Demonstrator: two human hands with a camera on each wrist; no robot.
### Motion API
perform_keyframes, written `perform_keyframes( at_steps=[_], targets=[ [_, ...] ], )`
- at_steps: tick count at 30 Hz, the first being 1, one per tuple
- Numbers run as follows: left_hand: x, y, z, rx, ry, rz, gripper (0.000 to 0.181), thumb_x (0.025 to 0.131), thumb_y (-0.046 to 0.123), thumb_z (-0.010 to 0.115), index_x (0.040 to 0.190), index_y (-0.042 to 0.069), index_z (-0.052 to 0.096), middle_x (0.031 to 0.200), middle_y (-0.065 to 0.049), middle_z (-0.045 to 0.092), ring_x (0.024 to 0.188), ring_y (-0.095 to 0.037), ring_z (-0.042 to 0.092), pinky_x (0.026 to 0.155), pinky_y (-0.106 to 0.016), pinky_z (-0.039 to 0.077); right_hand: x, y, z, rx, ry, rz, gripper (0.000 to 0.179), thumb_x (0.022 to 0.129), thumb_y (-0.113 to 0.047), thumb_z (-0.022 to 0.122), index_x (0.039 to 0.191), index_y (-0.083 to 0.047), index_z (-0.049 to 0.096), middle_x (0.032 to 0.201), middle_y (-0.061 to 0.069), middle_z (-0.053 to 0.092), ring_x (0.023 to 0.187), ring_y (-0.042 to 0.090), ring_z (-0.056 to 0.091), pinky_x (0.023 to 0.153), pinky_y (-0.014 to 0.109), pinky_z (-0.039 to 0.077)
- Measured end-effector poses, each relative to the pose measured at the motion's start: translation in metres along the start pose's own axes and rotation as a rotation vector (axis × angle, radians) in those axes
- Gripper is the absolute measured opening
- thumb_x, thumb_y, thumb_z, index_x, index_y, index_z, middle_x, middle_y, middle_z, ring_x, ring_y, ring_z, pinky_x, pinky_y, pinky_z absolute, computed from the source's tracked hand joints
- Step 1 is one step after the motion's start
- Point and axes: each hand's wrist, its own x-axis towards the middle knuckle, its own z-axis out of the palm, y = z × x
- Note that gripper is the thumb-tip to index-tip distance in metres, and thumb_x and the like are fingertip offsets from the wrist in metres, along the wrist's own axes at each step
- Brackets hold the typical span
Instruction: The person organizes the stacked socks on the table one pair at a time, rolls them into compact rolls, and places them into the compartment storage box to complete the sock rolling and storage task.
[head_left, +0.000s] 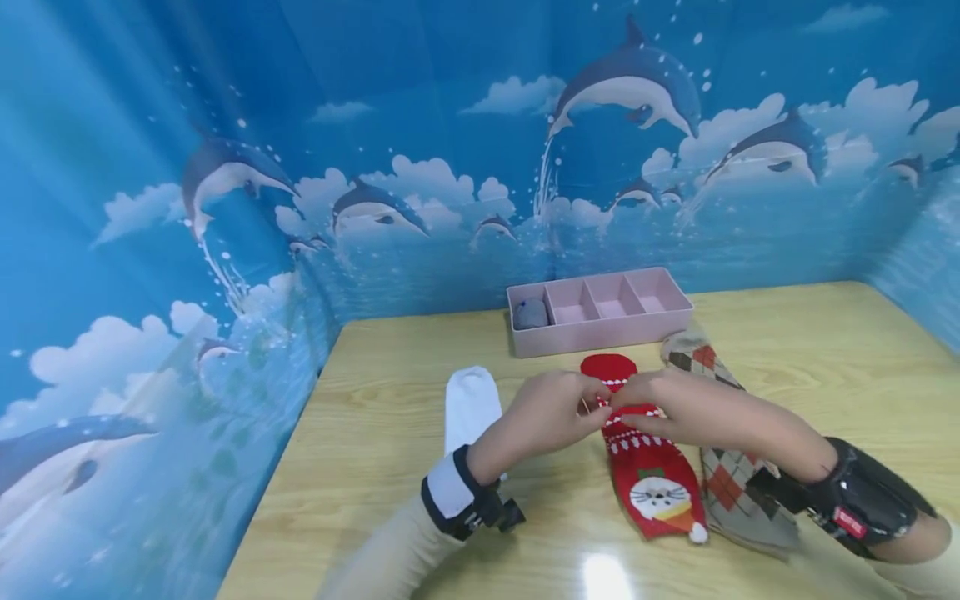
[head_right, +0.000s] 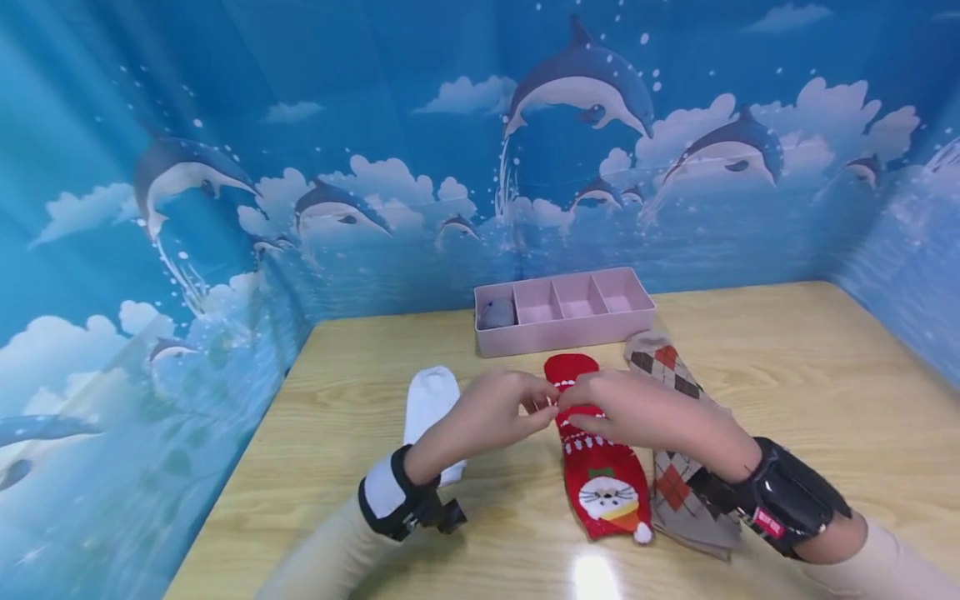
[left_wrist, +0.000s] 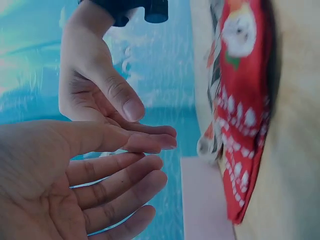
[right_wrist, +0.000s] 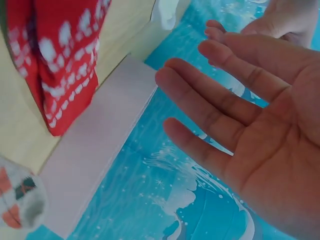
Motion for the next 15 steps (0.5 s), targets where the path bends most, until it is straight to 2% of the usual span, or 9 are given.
perform_keyframes(
  at_steps=[3, 6, 11, 13, 15],
  targets=[
    [-0.008, 0.006, 0.010, 0.018, -0.029, -0.013, 0.018, 0.096, 0.028, 0.072, 0.110, 0.020, 0.079, 0.082, 0.011, 0.073, 0.068, 0.002, 0.055, 0.061, -0.010, 0.041, -0.010, 0.001, 0.010, 0.027, -0.001, -0.002, 0.033, 0.089, -0.024, 0.079, 0.120, -0.016, 0.073, 0.114, -0.002, 0.075, 0.107, 0.020, 0.071, 0.085, 0.037, 0.060],
    [-0.013, 0.012, 0.019, 0.046, -0.089, 0.026, 0.015, 0.096, 0.030, 0.071, 0.105, 0.023, 0.080, 0.079, 0.014, 0.072, 0.065, 0.003, 0.052, 0.061, -0.010, 0.039, -0.020, 0.003, 0.019, 0.056, -0.020, 0.013, 0.034, 0.087, -0.029, 0.081, 0.118, -0.018, 0.074, 0.110, -0.007, 0.075, 0.102, 0.014, 0.071, 0.083, 0.035, 0.060],
    [-0.018, 0.023, 0.034, 0.062, -0.200, 0.114, 0.013, 0.095, 0.032, 0.073, 0.105, 0.028, 0.081, 0.082, 0.020, 0.071, 0.070, 0.008, 0.054, 0.065, -0.007, 0.039, -0.028, 0.005, 0.032, 0.166, -0.122, 0.039, 0.019, 0.085, -0.030, 0.083, 0.101, -0.022, 0.076, 0.086, -0.018, 0.070, 0.075, -0.002, 0.060, 0.068, 0.022, 0.055],
    [-0.018, 0.027, 0.040, 0.065, -0.225, 0.130, 0.012, 0.094, 0.031, 0.074, 0.103, 0.030, 0.081, 0.084, 0.021, 0.072, 0.071, 0.010, 0.055, 0.065, -0.007, 0.039, -0.029, 0.004, 0.036, 0.201, -0.163, 0.045, 0.014, 0.083, -0.027, 0.084, 0.093, -0.024, 0.075, 0.077, -0.020, 0.064, 0.068, -0.003, 0.053, 0.063, 0.020, 0.049],
    [-0.017, 0.029, 0.045, 0.074, -0.256, 0.142, 0.012, 0.094, 0.031, 0.074, 0.103, 0.031, 0.081, 0.082, 0.022, 0.071, 0.069, 0.010, 0.053, 0.063, -0.007, 0.038, -0.029, 0.004, 0.040, 0.195, -0.194, 0.047, 0.016, 0.079, -0.026, 0.087, 0.087, -0.026, 0.073, 0.072, -0.020, 0.060, 0.065, -0.002, 0.049, 0.059, 0.020, 0.045]
  ],
)
